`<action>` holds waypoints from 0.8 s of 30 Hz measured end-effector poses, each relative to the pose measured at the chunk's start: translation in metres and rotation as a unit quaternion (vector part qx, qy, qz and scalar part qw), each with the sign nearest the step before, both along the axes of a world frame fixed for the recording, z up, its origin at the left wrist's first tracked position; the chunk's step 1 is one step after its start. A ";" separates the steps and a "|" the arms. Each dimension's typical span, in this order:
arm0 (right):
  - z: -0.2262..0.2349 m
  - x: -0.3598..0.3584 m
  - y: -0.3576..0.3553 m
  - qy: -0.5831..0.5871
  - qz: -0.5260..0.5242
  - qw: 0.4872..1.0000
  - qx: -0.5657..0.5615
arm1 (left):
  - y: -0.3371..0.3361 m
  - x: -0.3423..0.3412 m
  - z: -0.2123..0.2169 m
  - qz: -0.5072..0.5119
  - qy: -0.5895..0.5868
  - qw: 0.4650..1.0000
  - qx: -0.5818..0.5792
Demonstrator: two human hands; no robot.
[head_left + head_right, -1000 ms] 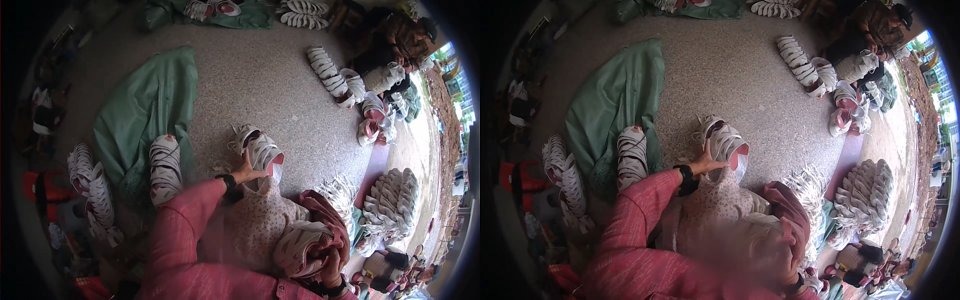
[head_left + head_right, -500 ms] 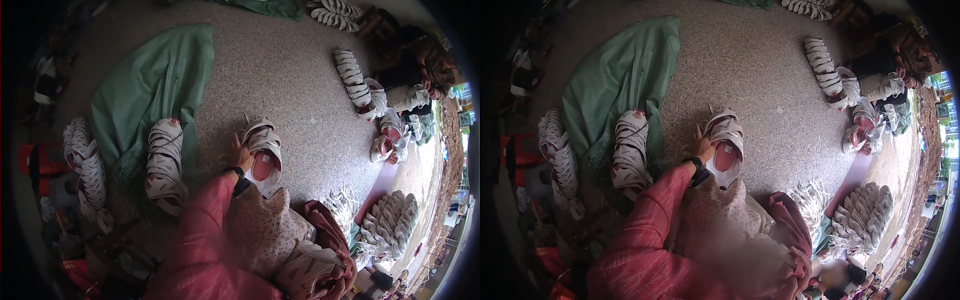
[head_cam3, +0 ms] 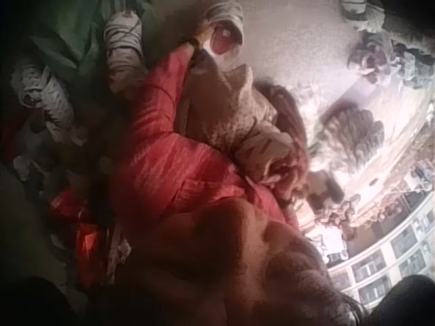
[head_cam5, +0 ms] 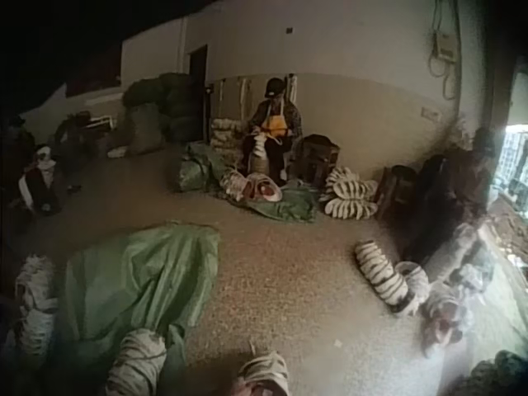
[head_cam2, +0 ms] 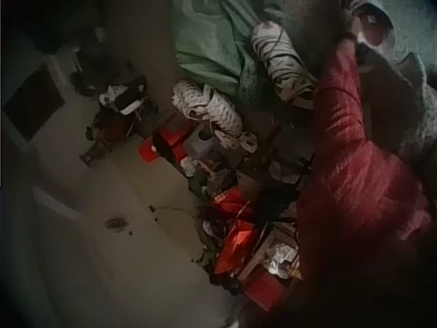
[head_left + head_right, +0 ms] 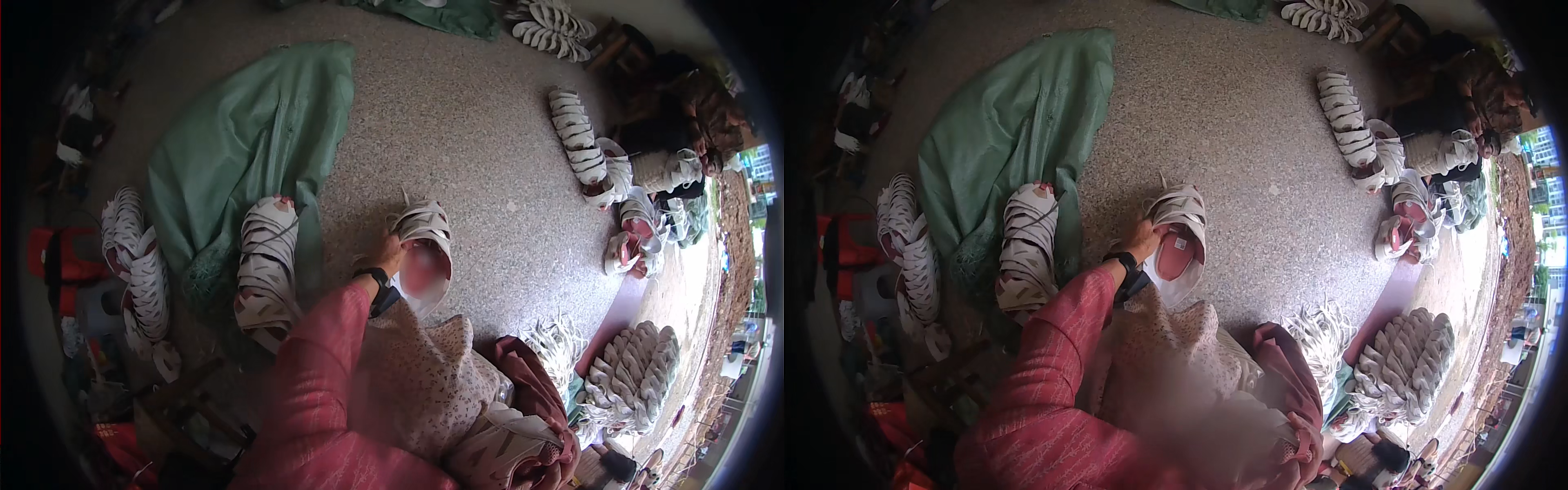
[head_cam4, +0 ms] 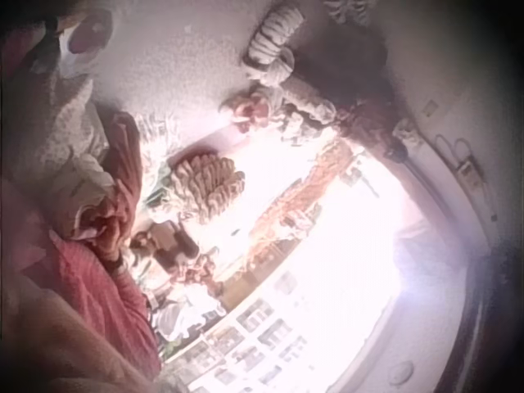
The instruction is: The person sits on the floor and laces a white sneaker by hand. They thread the white shoelace through the eyelets, pull it tight, and tie a knot. The person handles the shoe and lace repeatedly to secure the fit.
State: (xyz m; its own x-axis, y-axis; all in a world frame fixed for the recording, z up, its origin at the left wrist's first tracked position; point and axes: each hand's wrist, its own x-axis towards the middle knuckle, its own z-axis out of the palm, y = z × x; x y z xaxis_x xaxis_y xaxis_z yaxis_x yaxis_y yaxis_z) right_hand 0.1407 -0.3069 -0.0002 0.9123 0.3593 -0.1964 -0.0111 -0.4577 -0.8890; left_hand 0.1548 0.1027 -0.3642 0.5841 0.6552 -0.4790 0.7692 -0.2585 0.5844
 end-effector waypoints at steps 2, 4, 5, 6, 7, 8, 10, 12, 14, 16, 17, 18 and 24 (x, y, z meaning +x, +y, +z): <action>-0.002 0.000 0.002 0.003 0.000 1.000 0.000 | -0.006 0.003 0.004 -0.003 0.011 0.999 0.031; -0.002 0.002 0.001 0.006 0.003 1.000 0.000 | -0.013 0.002 0.001 0.016 -0.003 0.993 0.113; -0.003 0.002 0.001 0.007 0.004 1.000 -0.002 | -0.013 0.001 -0.001 0.034 -0.022 0.990 0.133; -0.004 0.002 0.002 0.007 0.004 1.000 -0.003 | -0.011 0.002 -0.003 0.051 -0.042 0.986 0.154; -0.004 0.002 0.002 0.008 0.005 1.000 -0.005 | -0.007 0.002 -0.004 0.068 -0.061 0.981 0.174; -0.005 0.002 0.002 0.009 0.003 1.000 -0.005 | -0.003 0.005 -0.006 0.086 -0.071 0.979 0.170; -0.005 0.001 0.001 0.011 0.002 1.000 -0.007 | 0.014 0.008 -0.005 0.123 -0.090 0.975 0.163; -0.006 -0.002 -0.001 0.013 -0.006 1.000 -0.010 | 0.031 0.012 0.006 0.131 -0.071 0.975 0.167; -0.004 -0.011 -0.004 0.011 -0.018 1.000 -0.016 | 0.041 0.018 0.014 0.134 -0.031 0.978 0.159; -0.005 -0.004 -0.003 0.011 -0.001 1.000 -0.014 | 0.055 -0.001 0.007 0.135 0.019 0.979 0.150; -0.003 -0.009 -0.006 0.009 -0.005 1.000 -0.013 | 0.058 -0.004 0.002 0.121 0.041 0.981 0.146; -0.003 -0.013 -0.006 0.007 -0.010 1.000 -0.012 | 0.058 -0.007 -0.003 0.107 0.047 0.983 0.143; 0.004 -0.015 -0.012 -0.026 0.026 0.999 0.002 | 0.051 -0.029 -0.028 0.077 -0.057 0.987 0.133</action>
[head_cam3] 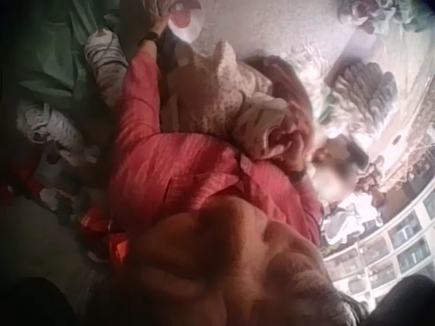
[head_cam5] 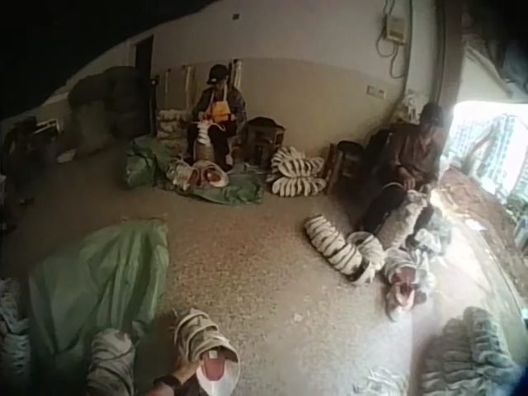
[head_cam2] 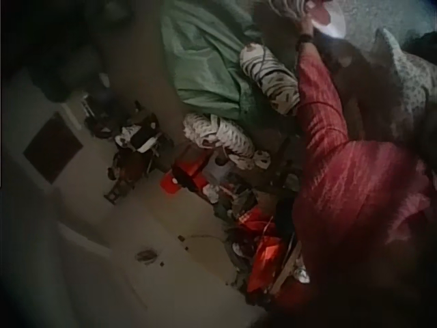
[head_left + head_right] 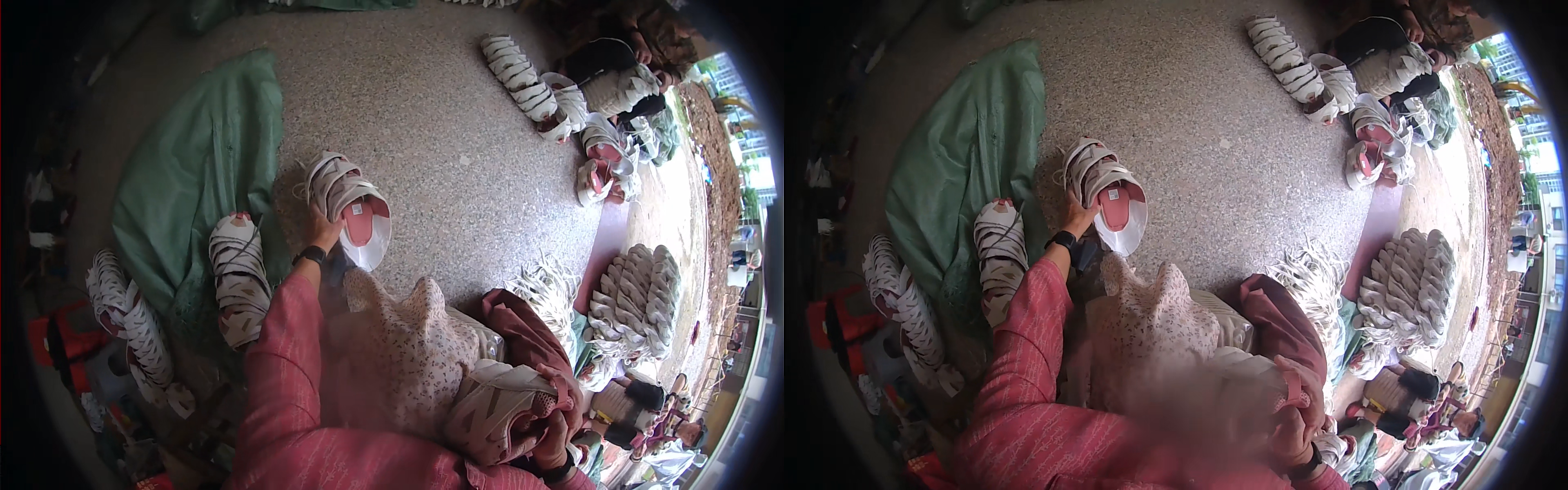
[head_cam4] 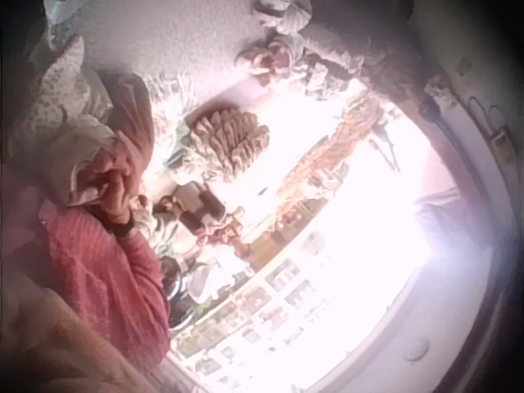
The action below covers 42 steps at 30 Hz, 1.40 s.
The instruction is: The person sits on the floor and laces a white sneaker by hand. They thread the white shoelace through the eyelets, pull it tight, and tie a knot. The person handles the shoe and lace repeatedly to secure the fit.
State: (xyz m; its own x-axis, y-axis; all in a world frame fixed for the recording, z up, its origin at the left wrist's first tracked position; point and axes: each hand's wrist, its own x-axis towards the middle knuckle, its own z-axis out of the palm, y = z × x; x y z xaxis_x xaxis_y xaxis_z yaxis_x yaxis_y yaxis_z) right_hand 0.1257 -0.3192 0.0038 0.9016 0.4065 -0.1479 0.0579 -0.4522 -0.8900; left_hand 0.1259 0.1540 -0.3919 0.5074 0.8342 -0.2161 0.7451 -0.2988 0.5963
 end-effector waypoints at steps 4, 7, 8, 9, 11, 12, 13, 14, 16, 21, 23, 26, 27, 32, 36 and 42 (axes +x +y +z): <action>0.011 0.002 0.001 -0.043 0.033 0.998 -0.009 | -0.028 -0.010 0.035 -0.065 -0.019 0.997 0.027; 0.016 0.001 0.007 -0.022 0.035 0.998 0.050 | -0.037 -0.016 0.088 -0.217 -0.041 0.975 -0.005; 0.024 0.001 0.007 -0.027 0.043 0.998 0.037 | -0.045 -0.014 0.132 -0.253 -0.077 0.960 -0.092; 0.020 0.004 0.004 -0.109 0.072 0.991 0.021 | -0.058 -0.015 0.174 -0.284 -0.108 0.934 -0.186; 0.022 0.006 0.002 -0.072 0.067 0.993 0.058 | -0.089 -0.025 0.252 -0.345 -0.162 0.883 -0.273; 0.019 0.007 -0.002 -0.086 0.077 0.992 0.053 | -0.111 -0.031 0.287 -0.384 -0.189 0.863 -0.269; 0.012 0.005 -0.005 -0.033 0.053 0.992 0.114 | -0.137 -0.036 0.322 -0.406 -0.208 0.850 -0.264; 0.008 0.004 -0.006 -0.033 0.037 0.989 0.140 | -0.164 -0.044 0.355 -0.425 -0.227 0.838 -0.257; 0.005 0.003 -0.001 0.044 0.061 0.962 0.263 | -0.212 -0.065 0.392 -0.462 -0.261 0.825 -0.194; -0.005 0.000 -0.007 0.044 0.060 0.959 0.272 | -0.308 -0.085 0.410 -0.521 -0.304 0.795 -0.062; -0.012 0.008 -0.016 0.052 0.084 0.959 0.265 | -0.325 -0.079 0.400 -0.533 -0.326 0.780 0.041; -0.006 0.001 -0.042 -0.114 0.178 0.947 0.244 | -0.309 -0.075 0.392 -0.572 -0.318 0.756 -0.008; -0.003 -0.001 -0.049 -0.125 0.183 0.944 0.245 | -0.304 -0.077 0.400 -0.581 -0.325 0.743 -0.066; -0.002 -0.015 -0.053 0.020 0.121 0.947 0.298 | -0.289 -0.080 0.391 -0.557 -0.337 0.757 -0.058; 0.000 -0.020 -0.036 -0.068 0.153 0.938 0.302 | -0.321 -0.078 0.394 -0.457 -0.374 0.806 -0.036; -0.008 -0.025 -0.030 -0.126 0.097 0.957 0.244 | -0.338 -0.072 0.412 -0.438 -0.274 0.839 0.169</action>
State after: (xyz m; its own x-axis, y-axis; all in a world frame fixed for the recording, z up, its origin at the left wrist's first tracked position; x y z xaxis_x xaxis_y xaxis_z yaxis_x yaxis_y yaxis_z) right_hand 0.1008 -0.3489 -0.0039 0.7843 0.5352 0.3138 0.3384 0.0549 -0.9394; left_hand 0.0536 -0.1840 0.0203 0.9035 0.0567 0.4248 -0.2071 -0.8100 0.5487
